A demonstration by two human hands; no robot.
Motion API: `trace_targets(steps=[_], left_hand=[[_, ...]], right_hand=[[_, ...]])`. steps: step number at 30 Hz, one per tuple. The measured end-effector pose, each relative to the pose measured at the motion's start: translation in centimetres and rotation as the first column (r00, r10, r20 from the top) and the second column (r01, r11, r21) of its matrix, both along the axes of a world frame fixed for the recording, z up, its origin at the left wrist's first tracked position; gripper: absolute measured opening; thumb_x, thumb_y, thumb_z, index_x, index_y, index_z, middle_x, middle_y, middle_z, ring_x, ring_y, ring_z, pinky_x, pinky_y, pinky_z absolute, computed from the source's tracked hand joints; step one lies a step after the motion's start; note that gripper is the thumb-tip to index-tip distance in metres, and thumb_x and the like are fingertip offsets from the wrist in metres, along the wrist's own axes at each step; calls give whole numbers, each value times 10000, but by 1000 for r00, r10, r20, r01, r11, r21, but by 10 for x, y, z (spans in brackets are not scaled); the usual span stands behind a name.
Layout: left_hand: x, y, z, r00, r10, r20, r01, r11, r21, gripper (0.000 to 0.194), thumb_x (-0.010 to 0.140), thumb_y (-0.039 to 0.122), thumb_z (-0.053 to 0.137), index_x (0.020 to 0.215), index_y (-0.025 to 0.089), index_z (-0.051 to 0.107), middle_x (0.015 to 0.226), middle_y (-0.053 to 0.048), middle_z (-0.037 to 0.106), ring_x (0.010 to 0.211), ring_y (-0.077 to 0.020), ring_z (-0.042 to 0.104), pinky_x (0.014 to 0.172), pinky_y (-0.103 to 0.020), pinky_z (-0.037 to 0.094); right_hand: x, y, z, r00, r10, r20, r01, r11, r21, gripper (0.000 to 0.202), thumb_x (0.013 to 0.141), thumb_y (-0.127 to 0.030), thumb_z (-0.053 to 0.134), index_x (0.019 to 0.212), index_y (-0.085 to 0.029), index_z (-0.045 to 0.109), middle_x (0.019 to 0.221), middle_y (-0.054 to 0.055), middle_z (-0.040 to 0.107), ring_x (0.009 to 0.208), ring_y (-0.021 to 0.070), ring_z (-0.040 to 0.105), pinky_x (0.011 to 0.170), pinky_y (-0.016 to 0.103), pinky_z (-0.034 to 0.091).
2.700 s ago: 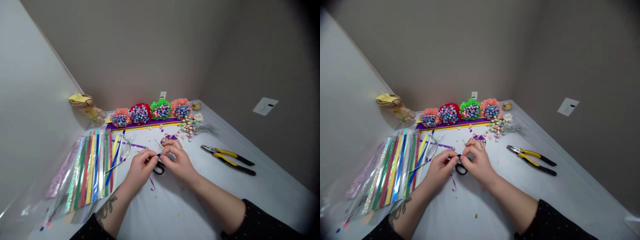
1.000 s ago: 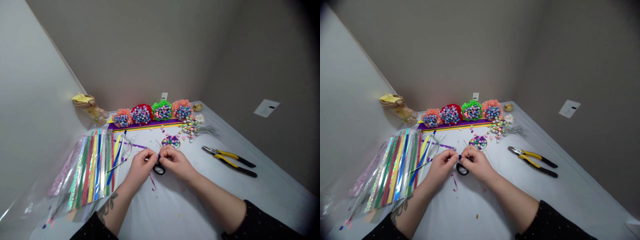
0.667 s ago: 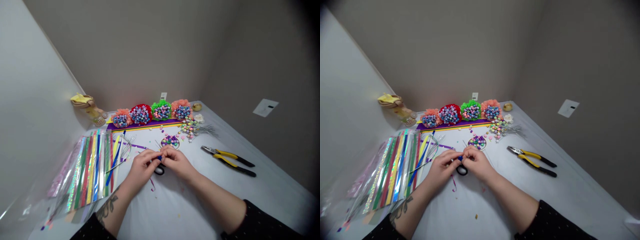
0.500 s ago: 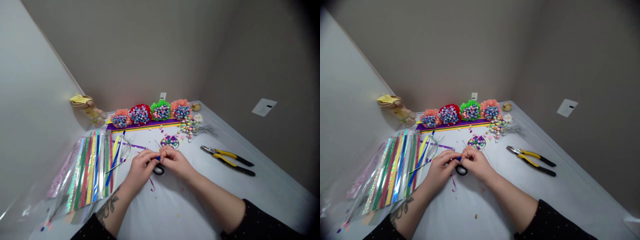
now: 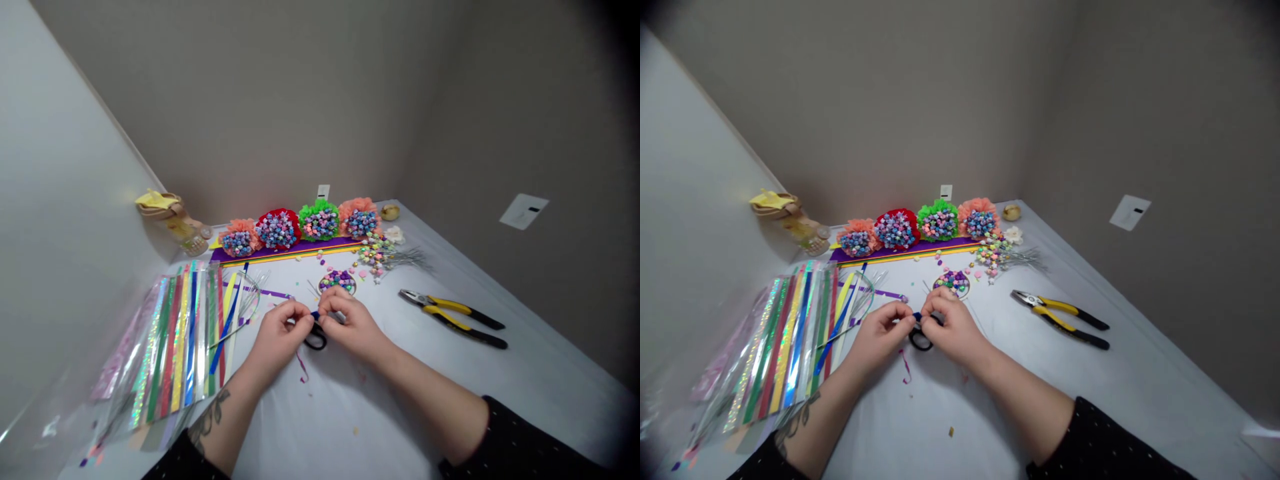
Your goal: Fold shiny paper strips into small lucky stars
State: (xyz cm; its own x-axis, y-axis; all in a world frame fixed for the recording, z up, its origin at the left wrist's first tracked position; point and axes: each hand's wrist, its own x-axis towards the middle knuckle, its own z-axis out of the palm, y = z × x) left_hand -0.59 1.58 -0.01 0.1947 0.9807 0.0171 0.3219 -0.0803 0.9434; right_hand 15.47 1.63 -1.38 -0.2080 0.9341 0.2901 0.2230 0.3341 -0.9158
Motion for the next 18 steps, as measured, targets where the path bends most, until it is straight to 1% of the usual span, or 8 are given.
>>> trace_targets(steps=[2,4,6,8,10,12,18], left_hand=[[-1,0,1,1000,-3,24,3,1000,-21,110,730,243,577,675,148,586,640,7,555,599,-114,521,541,-204,430],[-1,0,1,999,2,46,-2,1000,-15,115,741,250,578,690,147,585,654,2,562,616,-117,526,564,-210,437],[-2,0,0,998,10,56,-10,1000,-2,115,746,251,580,699,146,588,663,-5,568,626,-121,530,572,-214,443],[-2,0,0,998,12,55,-12,1000,10,116,750,252,579,704,146,591,665,-9,569,629,-124,532,569,-214,448],[-2,-1,-1,999,11,47,-12,999,30,118,754,256,576,712,148,598,680,-11,571,638,-125,536,569,-213,450],[-2,-1,-1,999,7,32,-9,998,64,119,758,256,573,711,152,604,695,-11,573,650,-127,542,573,-212,448],[-1,-5,-1,998,11,-61,1,982,187,124,783,243,553,698,163,595,697,-10,557,651,-124,529,563,-204,416]], right_hand=[[0,0,0,1000,-24,16,23,1000,18,74,732,-150,537,673,-191,556,834,35,516,842,176,521,789,319,399],[0,0,-1,997,-74,28,73,996,48,34,734,-165,567,736,-199,571,880,47,527,918,199,511,843,346,384],[0,0,-3,989,-142,33,139,987,75,80,723,-186,605,789,-207,565,945,57,529,990,220,490,887,373,362],[0,0,-5,982,-187,41,183,980,83,93,716,-201,625,775,-206,554,1005,65,523,1037,234,473,914,394,343],[0,-1,-4,980,-193,54,189,979,76,62,722,-200,619,721,-201,557,1040,67,521,1063,238,466,931,405,329],[0,-2,-3,983,-174,63,169,983,69,55,732,-185,600,686,-201,574,1056,64,528,1077,236,462,943,407,322],[-2,-6,-1,988,-148,35,146,988,58,61,742,-172,585,691,-204,595,1074,66,538,1091,232,462,957,401,314]])
